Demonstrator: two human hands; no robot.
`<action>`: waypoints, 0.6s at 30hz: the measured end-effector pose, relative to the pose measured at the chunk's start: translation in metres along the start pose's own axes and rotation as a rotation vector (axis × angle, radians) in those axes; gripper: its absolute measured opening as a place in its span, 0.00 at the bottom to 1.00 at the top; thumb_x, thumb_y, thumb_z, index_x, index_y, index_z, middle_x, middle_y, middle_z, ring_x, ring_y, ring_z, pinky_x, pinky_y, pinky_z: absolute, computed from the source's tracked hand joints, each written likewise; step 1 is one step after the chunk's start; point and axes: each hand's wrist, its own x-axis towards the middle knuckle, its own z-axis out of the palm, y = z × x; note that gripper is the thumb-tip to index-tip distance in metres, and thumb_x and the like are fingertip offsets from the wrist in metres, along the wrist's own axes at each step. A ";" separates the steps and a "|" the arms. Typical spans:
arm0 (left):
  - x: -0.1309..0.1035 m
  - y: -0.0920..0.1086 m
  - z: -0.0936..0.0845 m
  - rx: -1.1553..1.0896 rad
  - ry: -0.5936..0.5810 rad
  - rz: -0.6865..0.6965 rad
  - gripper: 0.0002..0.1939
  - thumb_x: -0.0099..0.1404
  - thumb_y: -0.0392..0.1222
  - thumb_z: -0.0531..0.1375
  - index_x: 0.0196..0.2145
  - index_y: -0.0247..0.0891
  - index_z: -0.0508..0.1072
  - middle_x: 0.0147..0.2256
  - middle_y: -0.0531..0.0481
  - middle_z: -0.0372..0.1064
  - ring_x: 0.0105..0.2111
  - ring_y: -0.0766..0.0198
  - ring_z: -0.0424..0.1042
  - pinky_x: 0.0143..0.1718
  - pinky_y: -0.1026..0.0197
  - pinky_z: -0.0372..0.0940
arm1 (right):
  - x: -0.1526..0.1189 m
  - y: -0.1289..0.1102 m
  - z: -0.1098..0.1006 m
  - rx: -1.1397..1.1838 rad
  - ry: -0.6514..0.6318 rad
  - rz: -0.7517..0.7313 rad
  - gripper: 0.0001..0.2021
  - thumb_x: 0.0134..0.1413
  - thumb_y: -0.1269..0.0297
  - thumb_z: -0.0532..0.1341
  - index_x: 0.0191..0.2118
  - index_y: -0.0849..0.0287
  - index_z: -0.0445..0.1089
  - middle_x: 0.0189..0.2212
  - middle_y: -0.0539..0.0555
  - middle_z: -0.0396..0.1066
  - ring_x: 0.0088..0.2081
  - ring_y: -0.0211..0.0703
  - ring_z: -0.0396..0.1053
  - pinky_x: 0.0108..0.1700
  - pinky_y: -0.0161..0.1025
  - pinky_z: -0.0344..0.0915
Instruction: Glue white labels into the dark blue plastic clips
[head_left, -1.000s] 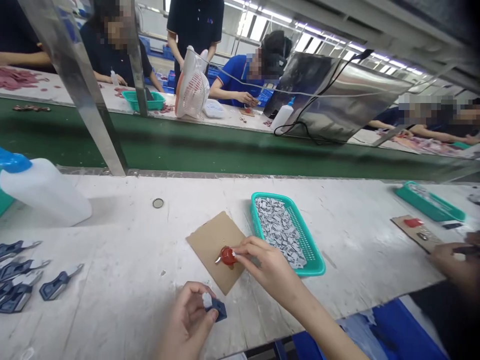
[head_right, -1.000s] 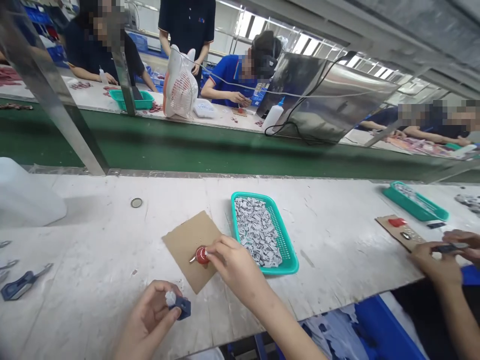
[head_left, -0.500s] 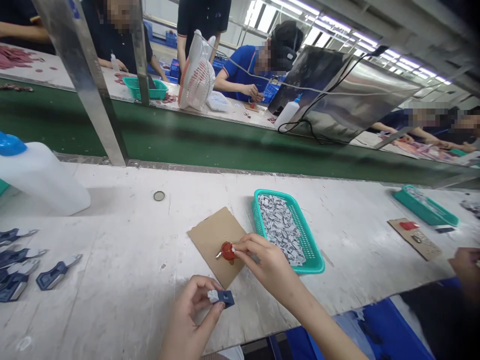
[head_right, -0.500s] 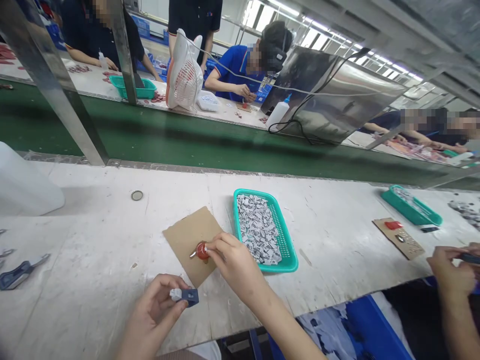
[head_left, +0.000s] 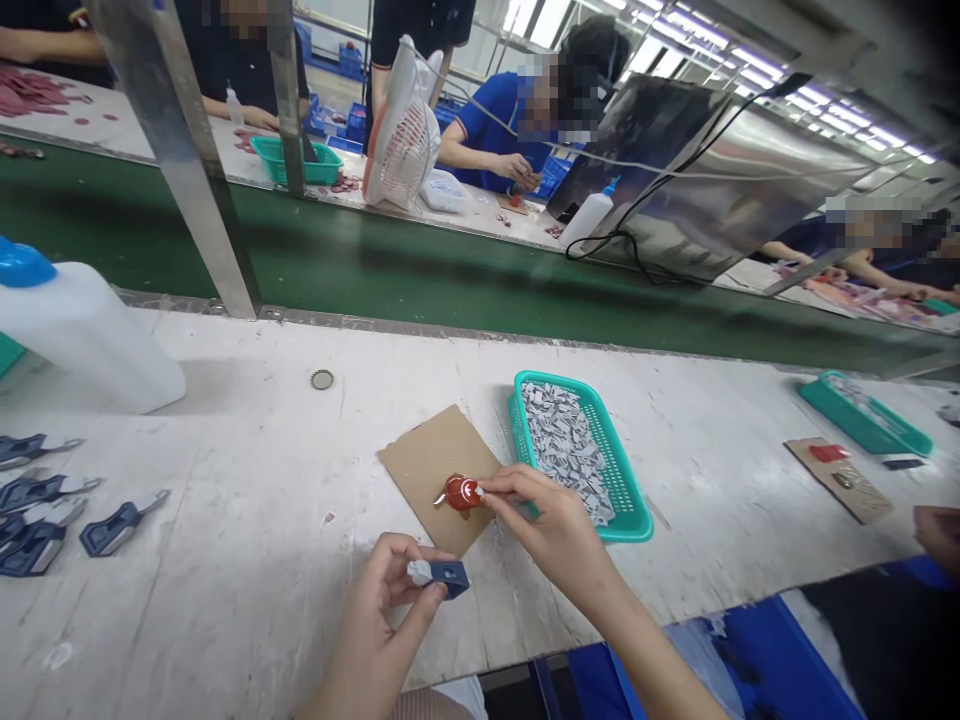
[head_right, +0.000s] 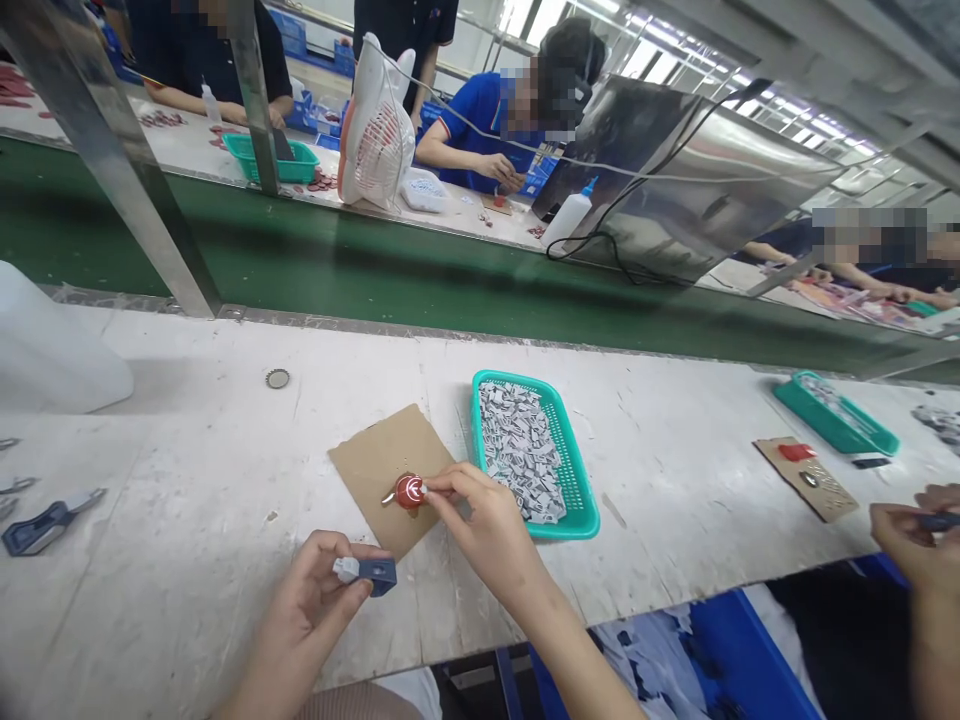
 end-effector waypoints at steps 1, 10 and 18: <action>0.000 -0.001 0.000 0.002 -0.003 0.003 0.11 0.64 0.49 0.63 0.37 0.42 0.66 0.43 0.46 0.77 0.41 0.59 0.76 0.44 0.57 0.68 | -0.001 0.001 0.000 -0.006 0.005 0.003 0.10 0.64 0.60 0.58 0.37 0.56 0.76 0.35 0.56 0.76 0.37 0.46 0.74 0.37 0.40 0.71; 0.004 -0.008 -0.007 0.045 -0.064 0.018 0.08 0.68 0.46 0.59 0.41 0.42 0.66 0.47 0.44 0.76 0.45 0.58 0.75 0.49 0.56 0.67 | -0.005 0.000 0.001 0.000 0.035 0.027 0.12 0.64 0.57 0.58 0.37 0.57 0.76 0.35 0.57 0.76 0.38 0.47 0.74 0.35 0.39 0.72; 0.003 -0.006 -0.006 0.048 -0.024 0.017 0.09 0.66 0.45 0.61 0.42 0.40 0.73 0.45 0.45 0.78 0.45 0.60 0.76 0.48 0.60 0.69 | -0.008 0.000 -0.002 0.188 0.056 0.156 0.08 0.58 0.59 0.64 0.37 0.57 0.78 0.36 0.56 0.76 0.39 0.47 0.75 0.39 0.40 0.73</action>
